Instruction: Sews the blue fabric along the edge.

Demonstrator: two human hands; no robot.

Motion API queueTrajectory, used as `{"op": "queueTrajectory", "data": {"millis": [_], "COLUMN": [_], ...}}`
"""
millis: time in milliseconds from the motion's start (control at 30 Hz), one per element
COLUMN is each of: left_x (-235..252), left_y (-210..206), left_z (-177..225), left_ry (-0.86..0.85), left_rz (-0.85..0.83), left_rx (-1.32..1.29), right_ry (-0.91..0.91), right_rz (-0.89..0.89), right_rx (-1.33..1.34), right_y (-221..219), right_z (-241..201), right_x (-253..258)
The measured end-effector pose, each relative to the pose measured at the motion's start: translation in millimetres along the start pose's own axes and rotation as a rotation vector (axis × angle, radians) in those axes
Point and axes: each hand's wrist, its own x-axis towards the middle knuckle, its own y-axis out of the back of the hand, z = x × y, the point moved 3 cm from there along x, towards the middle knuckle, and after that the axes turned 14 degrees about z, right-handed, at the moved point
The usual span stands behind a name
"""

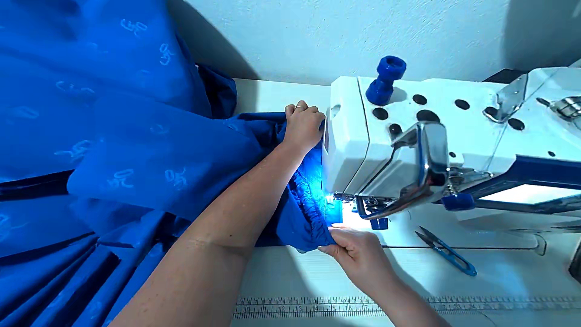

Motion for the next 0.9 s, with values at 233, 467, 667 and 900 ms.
{"op": "queueTrajectory", "data": {"millis": [233,467,667,900], "left_x": [-18.0,-88.0,-137.9,-192.2], "left_y": [22.6,140.9,205.8,288.7], "left_z": [0.4,50.9,96.9,152.3], "left_ry": [-0.170,-0.352,-0.594,-0.770], "left_rz": [0.118,-0.717,-0.557,-0.285], "left_rx": [-0.253,-0.452,-0.003,-0.269], "right_ry": [-0.069,-0.033,0.340,0.716], "right_rz": [0.060,0.006,-0.032,0.026], "right_rx": [-0.023,0.026,0.075,0.025], "right_y": [-1.9,3.3,-0.6,11.7], "right_z": [14.4,7.2,-14.9,-59.4], "right_x": [6.7,8.8,-2.7,-34.2]}}
